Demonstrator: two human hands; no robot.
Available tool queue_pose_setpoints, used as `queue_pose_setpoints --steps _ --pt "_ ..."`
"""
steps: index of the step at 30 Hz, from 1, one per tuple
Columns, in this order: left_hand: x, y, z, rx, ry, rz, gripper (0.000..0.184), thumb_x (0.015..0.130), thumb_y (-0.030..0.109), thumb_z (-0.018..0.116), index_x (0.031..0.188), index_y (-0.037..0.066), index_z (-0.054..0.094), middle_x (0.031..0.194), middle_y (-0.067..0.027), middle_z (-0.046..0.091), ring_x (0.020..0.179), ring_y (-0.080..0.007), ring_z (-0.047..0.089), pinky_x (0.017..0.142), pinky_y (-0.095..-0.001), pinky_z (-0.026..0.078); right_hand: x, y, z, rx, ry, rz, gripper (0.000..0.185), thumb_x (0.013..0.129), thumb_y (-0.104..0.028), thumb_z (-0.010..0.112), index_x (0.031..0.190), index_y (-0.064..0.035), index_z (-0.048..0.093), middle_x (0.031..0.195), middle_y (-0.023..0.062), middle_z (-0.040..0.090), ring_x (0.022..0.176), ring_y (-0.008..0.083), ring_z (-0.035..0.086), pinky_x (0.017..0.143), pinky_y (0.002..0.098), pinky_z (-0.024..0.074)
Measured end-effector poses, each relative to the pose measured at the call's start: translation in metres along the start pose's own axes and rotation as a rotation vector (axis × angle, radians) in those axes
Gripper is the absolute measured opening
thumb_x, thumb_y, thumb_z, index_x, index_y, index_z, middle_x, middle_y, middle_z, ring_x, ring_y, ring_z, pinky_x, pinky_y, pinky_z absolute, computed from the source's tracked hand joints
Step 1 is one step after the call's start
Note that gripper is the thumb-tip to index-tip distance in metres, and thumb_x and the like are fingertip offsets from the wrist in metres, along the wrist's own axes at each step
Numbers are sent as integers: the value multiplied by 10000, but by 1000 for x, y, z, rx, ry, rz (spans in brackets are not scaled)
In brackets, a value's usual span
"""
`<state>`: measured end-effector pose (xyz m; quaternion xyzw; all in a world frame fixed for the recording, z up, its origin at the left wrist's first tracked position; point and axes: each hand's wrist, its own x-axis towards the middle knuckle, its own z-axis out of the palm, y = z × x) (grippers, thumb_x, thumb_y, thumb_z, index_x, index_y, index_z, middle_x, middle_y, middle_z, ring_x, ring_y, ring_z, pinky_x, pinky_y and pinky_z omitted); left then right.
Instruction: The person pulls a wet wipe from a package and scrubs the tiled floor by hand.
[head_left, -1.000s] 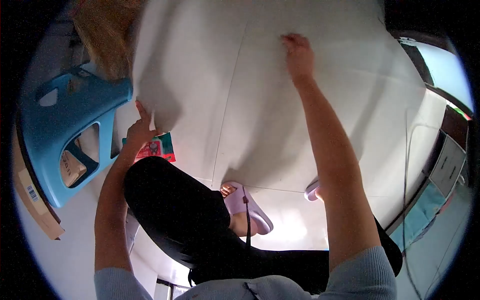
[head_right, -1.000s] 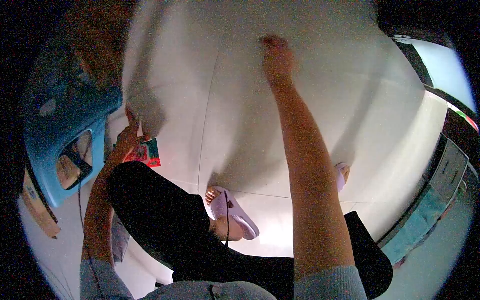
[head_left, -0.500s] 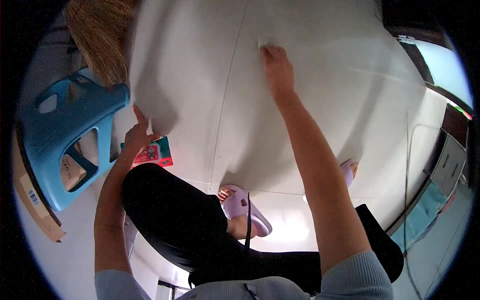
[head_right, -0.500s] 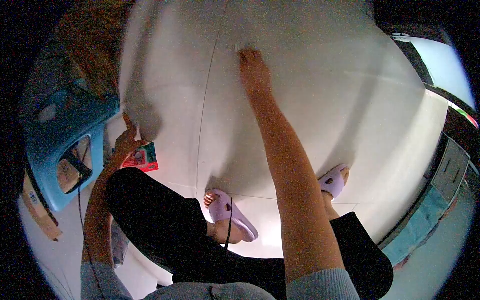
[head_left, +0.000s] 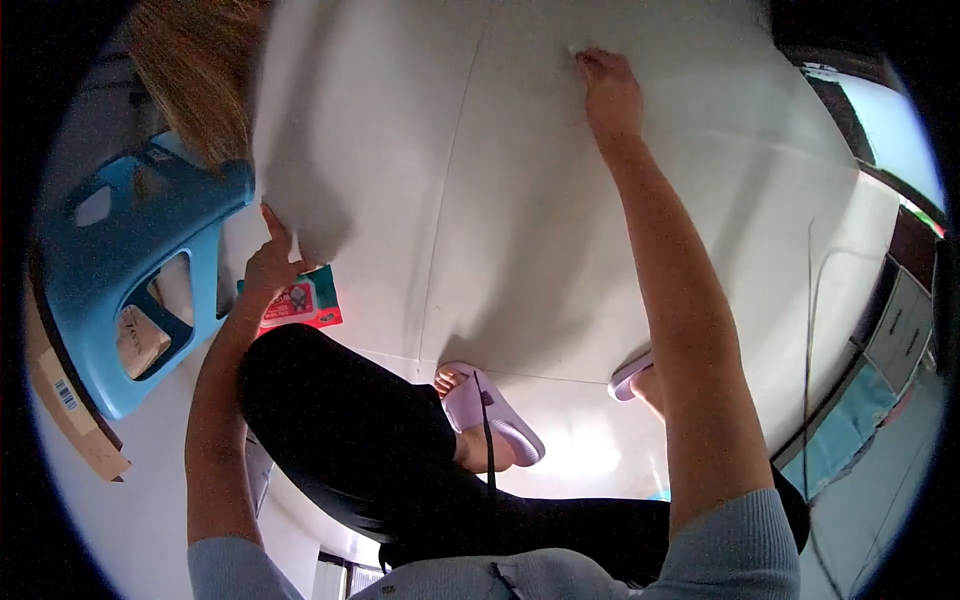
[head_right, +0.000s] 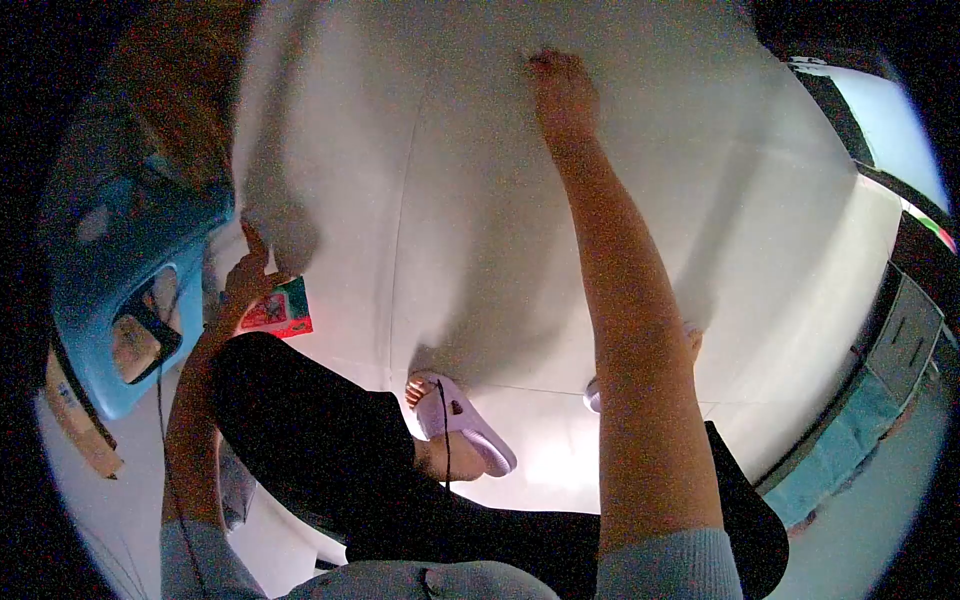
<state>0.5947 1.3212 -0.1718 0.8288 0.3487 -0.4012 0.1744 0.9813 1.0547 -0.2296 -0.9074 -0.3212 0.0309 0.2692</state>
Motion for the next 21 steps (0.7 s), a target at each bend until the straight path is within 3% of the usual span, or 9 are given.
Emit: queue_pose_setpoints --steps 4,8,9,11,12,13,14,16,21 --pt "-2 5 -5 -80 -25 22 1212 682 334 702 1231 -44 -310 1016 -296 545 860 -370 595 766 -384 479 -136 -2 -9 166 -195 4 249 866 -218 461 1050 -109 590 1069 81 573 974 266 539 832 360 437" --pt "3 -9 4 -65 -31 -7 1199 691 333 690 1232 -37 -313 1041 -303 530 871 -384 585 771 -402 470 -257 -21 -40 198 -607 -324 234 858 -172 479 1061 -126 585 1105 59 561 1036 244 511 821 348 451" --pt "5 -12 6 -36 6 37 1194 694 335 686 1232 -35 -314 1032 -307 532 870 -394 582 768 -405 469 -242 -21 -42 197 -601 -324 234 858 -172 479 1061 -126 585 1105 59 561 1036 244 511 821 348 451" --pt "1 -9 9 1 23 80 1190 697 337 682 1232 -34 -314 1024 -311 533 869 -405 578 766 -407 469 -196 -9 -41 92 -618 127 272 883 -201 407 1098 -101 540 1089 129 546 982 326 522 801 407 449" --pt "-2 -4 3 -20 0 46 1190 697 343 680 1231 -34 -314 1017 -318 532 866 -410 577 761 -410 468 -168 5 -33 249 -184 68 248 877 -213 422 1035 -86 565 1016 131 560 927 333 536 756 407 450" --pt "-2 0 -2 -42 -14 11 1190 698 350 678 1230 -34 -315 1011 -324 531 862 -416 575 756 -413 468 -125 -9 -50 286 -152 440 258 881 -238 420 1000 -69 575 995 131 565 932 326 533 779 396 428" --pt "0 -4 2 -32 -15 14 1190 698 350 678 1230 -34 -315 1011 -324 531 862 -416 575 756 -413 468 -106 6 -45 216 -32 301 264 879 -257 435 992 -68 581 993 139 565 937 322 530 795 392 412" --pt "10 -17 13 63 1 32 1191 699 347 681 1233 -23 -317 1002 -333 529 863 -416 574 751 -416 469 -111 -14 -43 318 -84 477 261 876 -248 438 995 -70 586 1016 134 565 956 311 525 804 390 414" --pt "8 -24 18 -18 52 102 1180 703 337 681 1243 -5 -311 1009 -330 528 872 -417 572 749 -414 469 -230 -16 -12 412 -282 97 172 839 -123 475 968 -74 578 1010 82 576 972 250 530 812 332 445"
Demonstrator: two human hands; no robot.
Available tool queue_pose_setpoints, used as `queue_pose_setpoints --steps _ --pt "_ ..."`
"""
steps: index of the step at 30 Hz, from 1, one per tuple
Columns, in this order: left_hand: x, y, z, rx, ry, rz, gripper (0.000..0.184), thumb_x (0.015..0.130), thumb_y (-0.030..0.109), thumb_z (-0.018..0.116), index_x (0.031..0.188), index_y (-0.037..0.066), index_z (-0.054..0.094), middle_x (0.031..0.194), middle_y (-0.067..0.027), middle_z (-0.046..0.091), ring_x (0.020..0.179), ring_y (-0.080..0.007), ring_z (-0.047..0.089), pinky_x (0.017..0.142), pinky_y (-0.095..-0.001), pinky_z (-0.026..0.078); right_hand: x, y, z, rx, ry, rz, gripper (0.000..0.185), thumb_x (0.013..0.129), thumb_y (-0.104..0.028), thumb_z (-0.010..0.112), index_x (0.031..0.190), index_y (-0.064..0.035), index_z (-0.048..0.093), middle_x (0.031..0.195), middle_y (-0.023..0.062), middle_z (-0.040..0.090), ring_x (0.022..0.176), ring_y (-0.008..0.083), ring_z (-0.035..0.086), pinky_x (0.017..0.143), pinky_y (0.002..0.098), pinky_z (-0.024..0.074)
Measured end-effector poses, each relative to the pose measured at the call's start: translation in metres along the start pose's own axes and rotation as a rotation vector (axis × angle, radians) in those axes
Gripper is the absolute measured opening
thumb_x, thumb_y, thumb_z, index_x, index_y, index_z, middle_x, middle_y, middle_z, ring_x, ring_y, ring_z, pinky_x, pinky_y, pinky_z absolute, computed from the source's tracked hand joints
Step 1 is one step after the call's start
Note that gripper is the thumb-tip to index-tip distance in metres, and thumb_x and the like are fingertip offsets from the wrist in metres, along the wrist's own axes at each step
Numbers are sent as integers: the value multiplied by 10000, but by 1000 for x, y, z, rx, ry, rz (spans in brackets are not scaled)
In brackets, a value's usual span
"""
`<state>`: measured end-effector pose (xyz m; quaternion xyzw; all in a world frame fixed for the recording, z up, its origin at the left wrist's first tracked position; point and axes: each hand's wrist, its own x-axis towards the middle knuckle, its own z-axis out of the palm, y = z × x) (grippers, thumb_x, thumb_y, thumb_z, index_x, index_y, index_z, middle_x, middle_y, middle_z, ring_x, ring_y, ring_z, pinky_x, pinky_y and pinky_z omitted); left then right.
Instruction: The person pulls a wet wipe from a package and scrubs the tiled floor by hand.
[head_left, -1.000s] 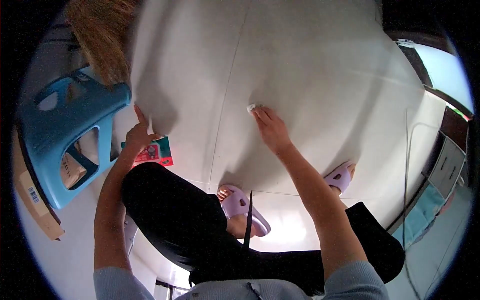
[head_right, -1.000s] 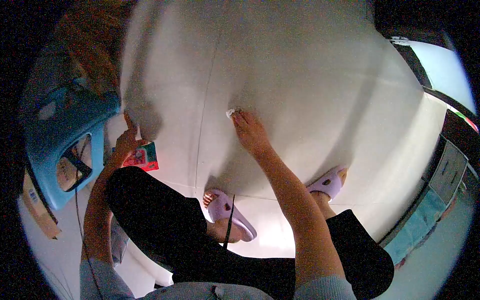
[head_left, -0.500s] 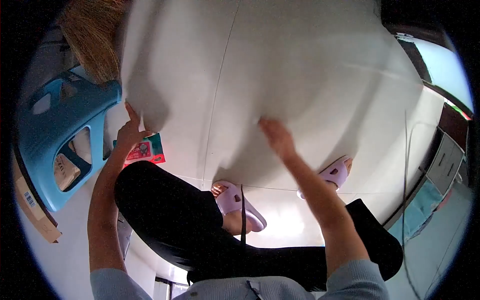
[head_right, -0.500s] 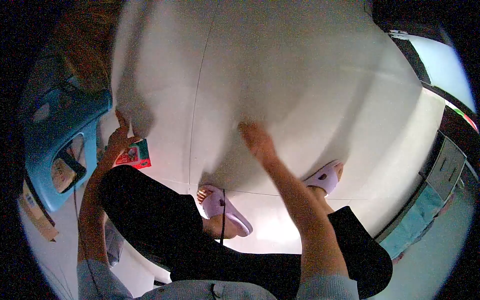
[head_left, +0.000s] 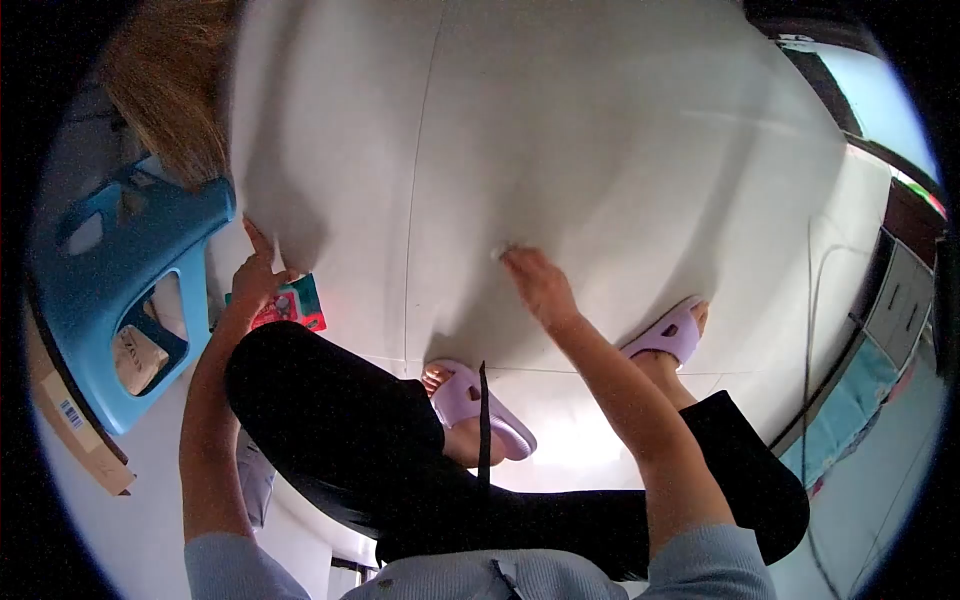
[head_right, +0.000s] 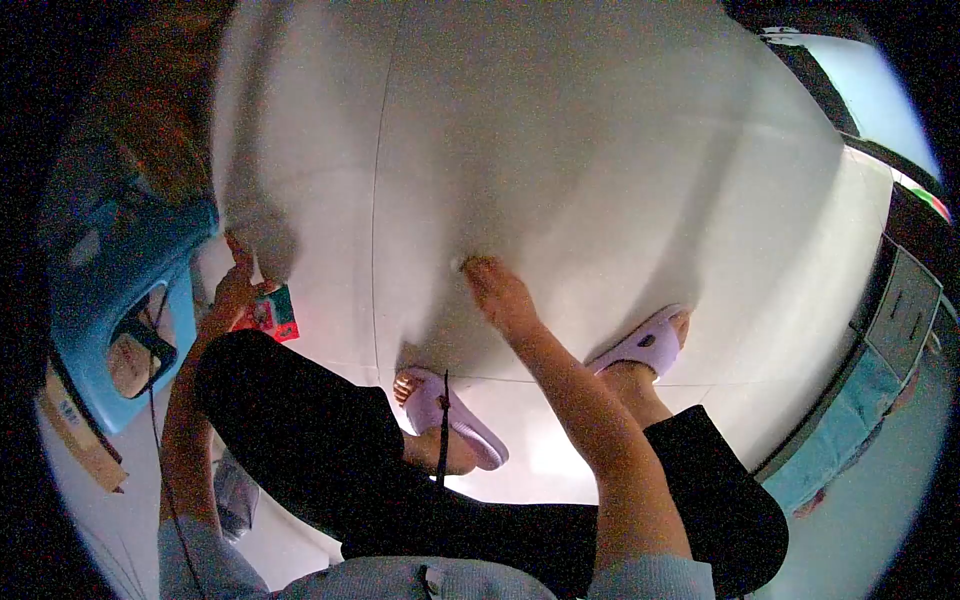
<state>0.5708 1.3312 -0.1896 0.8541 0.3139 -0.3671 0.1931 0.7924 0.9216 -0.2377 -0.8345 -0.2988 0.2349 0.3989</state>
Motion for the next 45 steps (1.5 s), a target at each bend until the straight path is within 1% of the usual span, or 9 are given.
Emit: queue_pose_setpoints --steps 7,9,14,17,21,24,33,40,45 --pt "-4 10 -8 75 17 -4 1179 698 348 679 1245 -18 -299 1011 -323 530 888 -423 560 743 -414 470 102 -27 -52 -274 363 116 218 863 -215 475 972 -55 576 966 119 573 900 302 523 740 378 432" --pt "2 5 -7 65 -11 -13 1181 696 352 679 1243 -26 -297 1006 -323 531 884 -423 561 740 -413 470 93 -30 -26 14 240 263 188 854 -176 480 967 -61 576 959 112 576 898 294 529 742 377 432" --pt "11 -22 16 29 79 79 1179 695 349 679 1239 -48 -289 986 -326 537 860 -422 569 729 -409 474 -31 -8 37 -121 -191 -401 213 837 -174 502 1017 -79 565 995 109 574 934 281 532 825 366 426" --pt "17 -35 22 77 -43 -4 1181 698 347 680 1235 -60 -289 977 -323 543 842 -412 581 727 -400 479 29 -41 2 -181 -292 1 235 852 -173 459 1039 -74 560 1031 113 559 971 280 511 864 385 404" --pt "-3 26 -21 10 -66 -65 1194 690 339 691 1223 -81 -291 963 -310 556 833 -391 593 730 -391 484 199 -26 -62 -50 550 117 155 833 -112 496 911 -53 615 936 100 583 865 271 543 762 326 428" --pt "-3 24 -18 33 -74 -82 1197 684 333 696 1222 -90 -286 958 -304 561 831 -381 597 733 -385 486 252 2 -54 -387 580 -88 146 825 -124 510 896 -50 614 894 109 587 853 279 547 753 334 428" --pt "-4 14 -12 55 7 -34 1209 653 373 708 1249 -100 -232 913 -281 579 762 -360 611 685 -382 501 52 -87 32 -113 -689 -429 275 795 -77 483 1060 -116 544 1047 72 548 1001 249 507 859 362 426" --pt "-3 13 -8 38 67 6 1209 663 389 703 1243 -113 -232 915 -262 589 750 -344 620 661 -378 511 218 -19 -91 -289 499 22 226 843 -192 443 944 -82 613 934 99 593 870 272 540 777 355 422" --pt "2 7 -5 103 37 8 1187 675 354 706 1243 -122 -222 936 -262 586 756 -340 622 668 -372 512 163 1 -68 -315 277 31 243 860 -208 424 973 -90 603 969 93 591 902 255 545 782 352 428"
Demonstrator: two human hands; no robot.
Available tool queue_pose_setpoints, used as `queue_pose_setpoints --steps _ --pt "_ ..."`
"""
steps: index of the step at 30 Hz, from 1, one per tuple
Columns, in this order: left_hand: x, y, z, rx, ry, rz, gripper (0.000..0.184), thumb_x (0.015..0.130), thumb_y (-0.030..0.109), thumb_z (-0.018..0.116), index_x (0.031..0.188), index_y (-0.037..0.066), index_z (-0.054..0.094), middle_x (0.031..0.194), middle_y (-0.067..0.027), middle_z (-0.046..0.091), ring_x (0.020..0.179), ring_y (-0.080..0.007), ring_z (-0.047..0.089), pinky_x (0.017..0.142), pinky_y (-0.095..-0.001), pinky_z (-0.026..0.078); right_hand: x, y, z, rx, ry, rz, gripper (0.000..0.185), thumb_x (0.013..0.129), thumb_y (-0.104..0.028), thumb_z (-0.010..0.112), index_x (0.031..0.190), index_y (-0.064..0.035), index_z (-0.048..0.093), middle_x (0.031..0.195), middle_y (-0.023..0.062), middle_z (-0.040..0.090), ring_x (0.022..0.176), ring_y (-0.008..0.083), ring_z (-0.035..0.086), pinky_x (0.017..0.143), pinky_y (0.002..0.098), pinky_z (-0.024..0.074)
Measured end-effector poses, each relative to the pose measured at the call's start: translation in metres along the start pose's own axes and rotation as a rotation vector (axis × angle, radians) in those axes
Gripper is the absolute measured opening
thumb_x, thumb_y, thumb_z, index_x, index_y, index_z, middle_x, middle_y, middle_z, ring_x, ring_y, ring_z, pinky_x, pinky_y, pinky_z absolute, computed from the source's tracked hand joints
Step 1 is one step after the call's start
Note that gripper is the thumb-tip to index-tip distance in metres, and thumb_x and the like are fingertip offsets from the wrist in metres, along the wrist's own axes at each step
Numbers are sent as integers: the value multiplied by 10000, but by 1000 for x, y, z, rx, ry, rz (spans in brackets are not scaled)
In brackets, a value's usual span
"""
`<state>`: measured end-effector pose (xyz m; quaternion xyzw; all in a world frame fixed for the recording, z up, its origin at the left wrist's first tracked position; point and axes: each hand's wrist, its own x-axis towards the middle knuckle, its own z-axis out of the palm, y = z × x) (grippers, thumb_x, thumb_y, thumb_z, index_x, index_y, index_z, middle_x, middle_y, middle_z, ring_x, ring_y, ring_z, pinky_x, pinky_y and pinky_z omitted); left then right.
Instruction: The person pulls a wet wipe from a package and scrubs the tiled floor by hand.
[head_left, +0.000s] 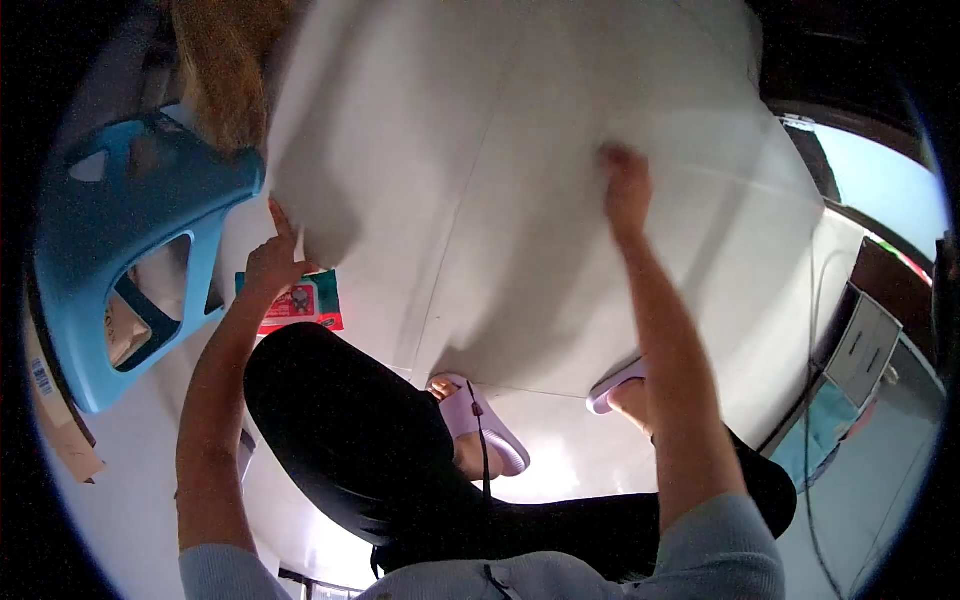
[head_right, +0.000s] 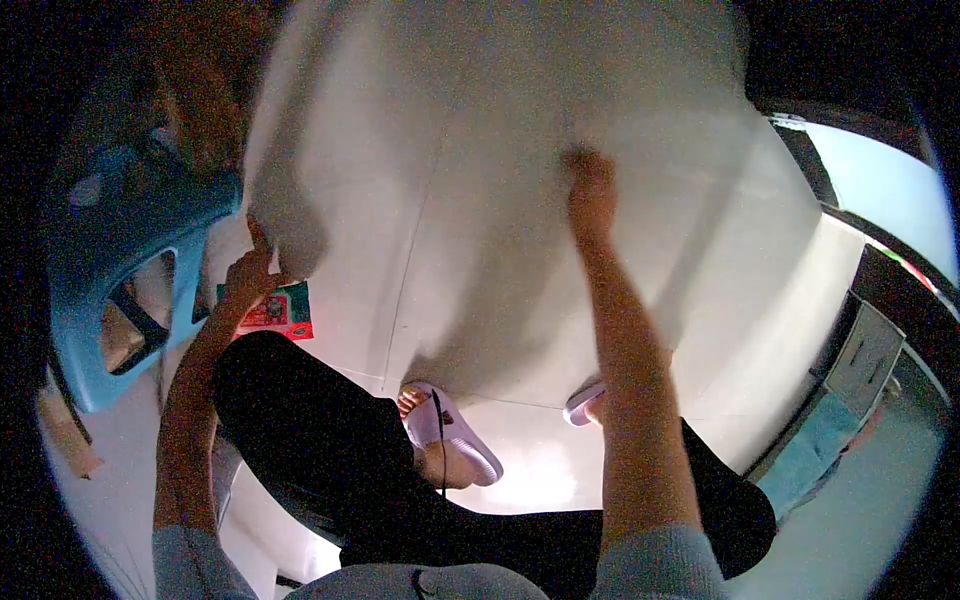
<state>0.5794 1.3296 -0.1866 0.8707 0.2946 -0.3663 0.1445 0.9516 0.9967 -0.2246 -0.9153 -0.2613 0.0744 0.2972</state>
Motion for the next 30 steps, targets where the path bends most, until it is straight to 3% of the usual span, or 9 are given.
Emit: queue_pose_setpoints --steps 3,6,8,11,16,20,24,28,30 --pt "-8 12 -15 -27 -43 -26 1178 676 353 706 1252 -117 -209 936 -256 588 751 -340 622 666 -368 513 -147 -28 6 123 -338 266 257 878 -198 402 1021 -101 593 1025 84 585 997 231 520 859 335 410" --pt "-5 6 -5 -33 18 3 1174 675 369 701 1259 -111 -196 916 -247 595 741 -336 624 661 -366 513 -244 -53 -1 62 -765 -288 249 882 -119 403 1069 -78 563 1062 74 572 949 268 550 857 360 424" --pt "-3 -8 8 -12 71 36 1173 675 374 700 1261 -109 -194 901 -243 599 734 -333 625 656 -367 513 -234 -33 23 334 -459 291 222 890 -141 402 1018 -57 563 1036 89 568 914 272 554 840 348 430" --pt "-6 6 -12 -44 -34 47 1178 661 350 709 1256 -116 -195 871 -233 605 719 -326 624 644 -377 507 -66 -87 0 265 25 233 240 866 -245 477 928 -39 583 959 109 566 907 239 523 818 355 393" --pt "-4 -5 3 -120 49 34 1148 653 412 685 1289 -97 -125 834 -226 605 706 -336 609 616 -388 494 57 -72 71 -39 246 -120 99 802 -84 533 852 -37 604 862 75 572 765 219 540 683 305 439" --pt "-2 -11 14 -149 100 52 1139 661 458 663 1304 -79 -109 766 -223 598 677 -345 595 560 -397 482 15 -137 111 105 5 -237 180 813 -194 531 886 -44 598 914 96 582 837 270 548 734 351 431" --pt "-8 -1 0 -91 72 8 1127 658 327 693 1276 -128 -132 743 -164 620 637 -308 616 597 -377 497 -132 -184 84 219 -808 50 294 863 -248 442 1078 -67 532 1084 99 528 1032 236 479 933 338 341" --pt "-2 -6 9 -103 131 14 1136 647 327 692 1272 -132 -138 741 -162 621 633 -307 615 597 -376 496 -171 -151 102 285 -774 -239 284 874 -222 419 1072 -55 534 1074 109 540 1011 238 495 905 346 370" --pt "-5 -4 10 -125 179 37 595 716 374 635 1069 -56 426 709 -179 599 662 -313 612 555 -420 490 -106 -127 118 47 -326 -375 218 851 -145 437 1004 -52 562 987 124 568 955 271 513 859 351 400"
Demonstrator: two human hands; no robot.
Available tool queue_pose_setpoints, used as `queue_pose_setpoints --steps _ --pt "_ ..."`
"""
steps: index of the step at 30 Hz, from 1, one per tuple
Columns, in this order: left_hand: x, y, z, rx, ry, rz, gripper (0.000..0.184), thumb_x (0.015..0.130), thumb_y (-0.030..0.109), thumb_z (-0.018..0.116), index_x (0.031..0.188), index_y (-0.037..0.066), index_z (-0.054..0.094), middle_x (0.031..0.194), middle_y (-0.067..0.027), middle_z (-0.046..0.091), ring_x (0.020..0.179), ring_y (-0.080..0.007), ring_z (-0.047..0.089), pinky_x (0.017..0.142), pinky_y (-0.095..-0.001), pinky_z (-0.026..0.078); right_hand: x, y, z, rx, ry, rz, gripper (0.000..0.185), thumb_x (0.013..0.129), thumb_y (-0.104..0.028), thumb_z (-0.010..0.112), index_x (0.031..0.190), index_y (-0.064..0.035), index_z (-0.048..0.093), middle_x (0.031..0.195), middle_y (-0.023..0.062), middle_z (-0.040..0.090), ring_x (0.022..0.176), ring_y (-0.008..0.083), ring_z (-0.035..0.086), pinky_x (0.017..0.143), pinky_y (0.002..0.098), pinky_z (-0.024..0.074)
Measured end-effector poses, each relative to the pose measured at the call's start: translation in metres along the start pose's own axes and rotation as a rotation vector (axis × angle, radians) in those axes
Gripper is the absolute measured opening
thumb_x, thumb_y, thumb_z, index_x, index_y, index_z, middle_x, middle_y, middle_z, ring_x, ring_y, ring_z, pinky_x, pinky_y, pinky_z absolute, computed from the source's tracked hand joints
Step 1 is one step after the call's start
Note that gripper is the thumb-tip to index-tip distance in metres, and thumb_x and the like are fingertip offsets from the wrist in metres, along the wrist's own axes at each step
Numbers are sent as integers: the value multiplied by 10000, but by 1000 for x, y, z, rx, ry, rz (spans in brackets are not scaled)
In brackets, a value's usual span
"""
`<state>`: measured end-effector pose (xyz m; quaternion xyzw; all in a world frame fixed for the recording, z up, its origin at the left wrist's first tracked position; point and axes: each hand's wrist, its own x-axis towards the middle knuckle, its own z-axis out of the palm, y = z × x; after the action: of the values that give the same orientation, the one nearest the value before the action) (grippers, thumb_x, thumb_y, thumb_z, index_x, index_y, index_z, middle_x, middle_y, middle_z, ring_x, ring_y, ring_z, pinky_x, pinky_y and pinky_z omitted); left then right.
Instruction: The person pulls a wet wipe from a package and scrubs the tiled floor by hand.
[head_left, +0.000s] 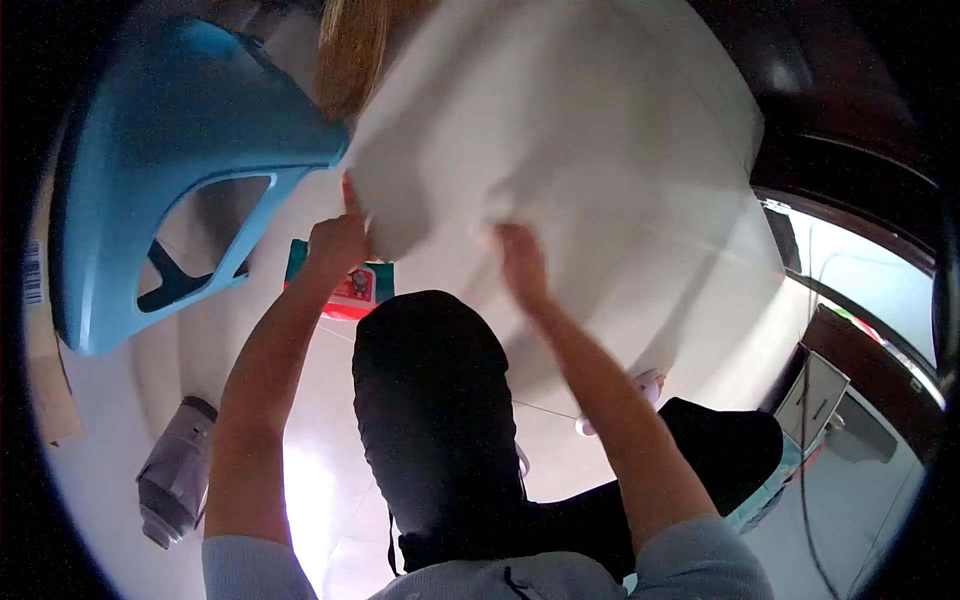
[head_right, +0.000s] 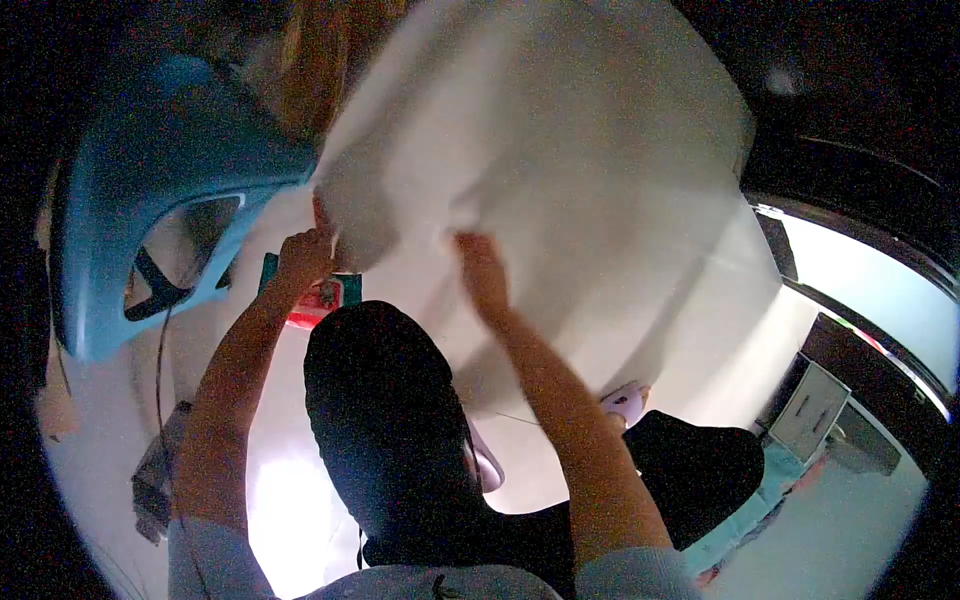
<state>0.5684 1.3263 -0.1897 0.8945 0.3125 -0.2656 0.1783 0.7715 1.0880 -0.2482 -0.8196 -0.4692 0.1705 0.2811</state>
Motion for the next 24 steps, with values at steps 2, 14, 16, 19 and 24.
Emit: queue_pose_setpoints --steps 2,14,16,19,24 --pt "-2 3 -10 -26 -20 18 650 720 349 632 1133 -76 367 696 -177 599 645 -317 610 547 -422 488 88 -35 -60 -27 242 245 169 831 -64 440 939 -43 569 921 113 565 876 277 525 781 364 428" --pt "-5 7 -15 -104 -23 -52 1122 621 323 698 1277 -148 -80 730 -170 625 646 -295 627 577 -377 499 30 -108 9 209 -882 -184 304 894 -281 400 1057 -63 536 1007 129 563 963 268 520 871 359 383" --pt "-6 10 -20 -65 -68 -118 1106 623 308 699 1289 -137 -64 762 -120 642 678 -261 636 606 -348 502 98 -94 1 252 -584 22 293 899 -262 395 1028 -50 550 992 135 568 946 283 525 872 374 382" --pt "-3 12 -18 -87 -100 -180 1129 620 295 701 1298 -107 -107 759 -140 639 667 -264 636 595 -360 500 205 -38 -17 14 61 -109 232 842 -103 380 970 -25 556 1003 161 558 947 311 511 872 393 381" --pt "-1 9 -4 -85 -56 -160 1146 638 284 701 1292 -85 -164 753 -174 633 646 -280 631 592 -368 495 331 17 -58 -95 229 -187 192 754 -62 505 907 -26 615 970 146 584 922 287 542 796 360 444"
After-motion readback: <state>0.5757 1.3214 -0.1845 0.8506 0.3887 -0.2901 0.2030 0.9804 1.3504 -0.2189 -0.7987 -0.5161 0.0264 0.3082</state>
